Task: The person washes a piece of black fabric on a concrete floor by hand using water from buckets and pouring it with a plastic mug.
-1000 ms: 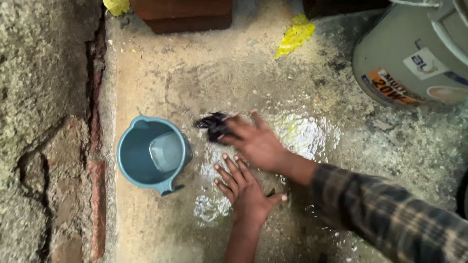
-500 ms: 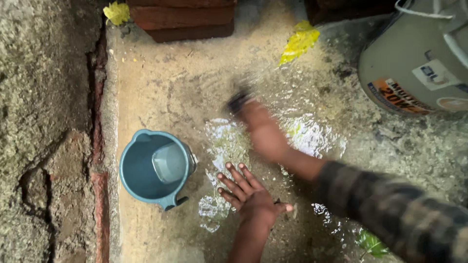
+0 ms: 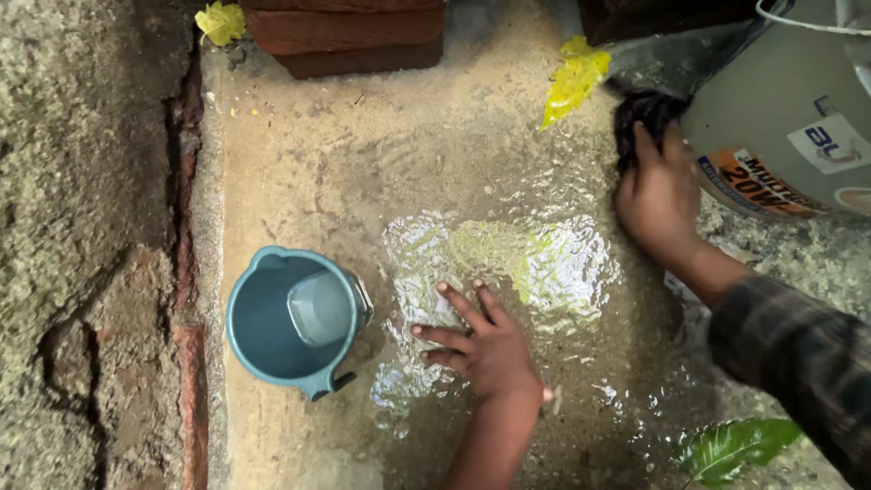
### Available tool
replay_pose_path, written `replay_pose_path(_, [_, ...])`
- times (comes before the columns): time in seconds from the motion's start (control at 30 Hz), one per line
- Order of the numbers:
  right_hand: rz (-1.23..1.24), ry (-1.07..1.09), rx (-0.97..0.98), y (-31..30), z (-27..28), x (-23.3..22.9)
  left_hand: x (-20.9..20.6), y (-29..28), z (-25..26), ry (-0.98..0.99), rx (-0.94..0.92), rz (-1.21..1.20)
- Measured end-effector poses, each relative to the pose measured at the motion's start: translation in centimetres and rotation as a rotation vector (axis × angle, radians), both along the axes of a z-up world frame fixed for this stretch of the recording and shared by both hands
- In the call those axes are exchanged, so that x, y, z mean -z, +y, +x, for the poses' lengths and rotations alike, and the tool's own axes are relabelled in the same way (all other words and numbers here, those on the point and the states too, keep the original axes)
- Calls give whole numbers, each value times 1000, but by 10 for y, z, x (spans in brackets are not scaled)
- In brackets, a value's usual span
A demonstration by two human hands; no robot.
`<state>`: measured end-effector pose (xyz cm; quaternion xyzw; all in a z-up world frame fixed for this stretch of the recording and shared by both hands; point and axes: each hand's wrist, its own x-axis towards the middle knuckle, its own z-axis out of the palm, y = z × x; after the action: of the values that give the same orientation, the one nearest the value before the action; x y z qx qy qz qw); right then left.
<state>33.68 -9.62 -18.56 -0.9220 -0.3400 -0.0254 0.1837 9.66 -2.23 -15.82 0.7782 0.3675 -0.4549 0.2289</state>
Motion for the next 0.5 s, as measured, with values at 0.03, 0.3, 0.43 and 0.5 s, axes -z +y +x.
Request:
replay_pose_path(0.03, [27,-101,-2,-4,1,9,10,-3,5,-105,80,303])
replay_pose_path(0.3, [212,-48,-342,124,21,35,-26,15,27,25,320,10])
replay_pose_path(0.43, [143,103,-404,176,-16,10,-31,19,28,-18,250,0])
replay_pose_path(0.5, [109,144,-418,175,-79,10,-24,19,29,-34,224,4])
